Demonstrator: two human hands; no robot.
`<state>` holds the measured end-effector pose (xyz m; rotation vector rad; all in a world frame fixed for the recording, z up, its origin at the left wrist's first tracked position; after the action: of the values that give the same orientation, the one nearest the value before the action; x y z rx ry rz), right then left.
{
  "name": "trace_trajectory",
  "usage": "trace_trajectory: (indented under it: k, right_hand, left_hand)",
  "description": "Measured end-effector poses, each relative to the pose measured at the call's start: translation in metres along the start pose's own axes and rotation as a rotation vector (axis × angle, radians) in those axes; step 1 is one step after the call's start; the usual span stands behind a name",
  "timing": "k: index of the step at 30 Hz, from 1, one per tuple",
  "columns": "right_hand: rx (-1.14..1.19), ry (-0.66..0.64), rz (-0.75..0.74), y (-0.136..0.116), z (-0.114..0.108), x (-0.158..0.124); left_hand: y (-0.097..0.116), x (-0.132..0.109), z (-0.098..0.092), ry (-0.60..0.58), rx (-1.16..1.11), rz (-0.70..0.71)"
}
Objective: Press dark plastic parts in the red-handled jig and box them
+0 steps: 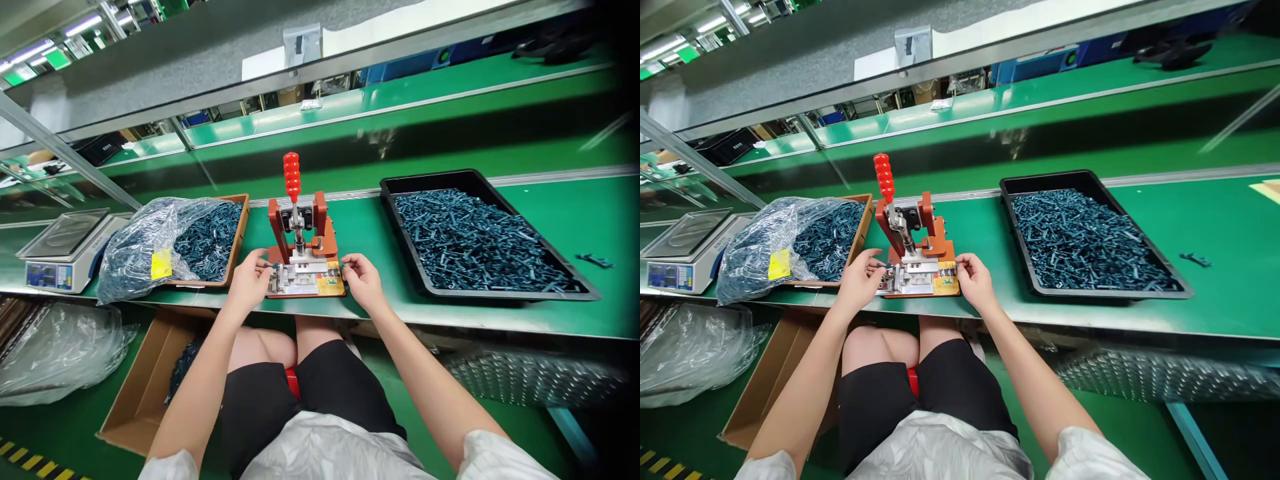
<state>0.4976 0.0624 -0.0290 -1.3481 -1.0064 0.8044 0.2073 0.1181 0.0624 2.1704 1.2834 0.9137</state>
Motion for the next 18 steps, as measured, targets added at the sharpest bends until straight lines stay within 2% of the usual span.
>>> trace_trajectory:
  k: [4, 8, 13, 18]
  right_hand:
    - [0.01, 0.002, 0.04, 0.009, 0.003, 0.003]
    - [0.026, -0.003, 0.076, 0.017, 0.004, 0.003]
    - [0.036, -0.034, 0.116, 0.02, 0.007, 0.002]
    - [0.049, -0.062, 0.131, 0.024, 0.012, 0.001]
  left_hand:
    - [0.021, 0.008, 0.026, -0.15, 0.138, 0.036]
    - [0.021, 0.014, 0.053, -0.257, 0.265, 0.053]
    - [0.023, 0.01, 0.084, -0.267, 0.391, 0.147]
    - [0.023, 0.006, 0.095, -0.331, 0.43, 0.151]
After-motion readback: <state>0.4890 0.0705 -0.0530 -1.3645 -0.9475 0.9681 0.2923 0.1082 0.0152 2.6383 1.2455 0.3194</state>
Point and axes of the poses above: each hand's wrist, its own x-axis towards the middle knuckle, its own z-axis out of the palm, y = z × x, the point moved 10 cm from there along x, towards the middle knuckle, and after that the axes turned 11 degrees about z, right-handed, at the moved point
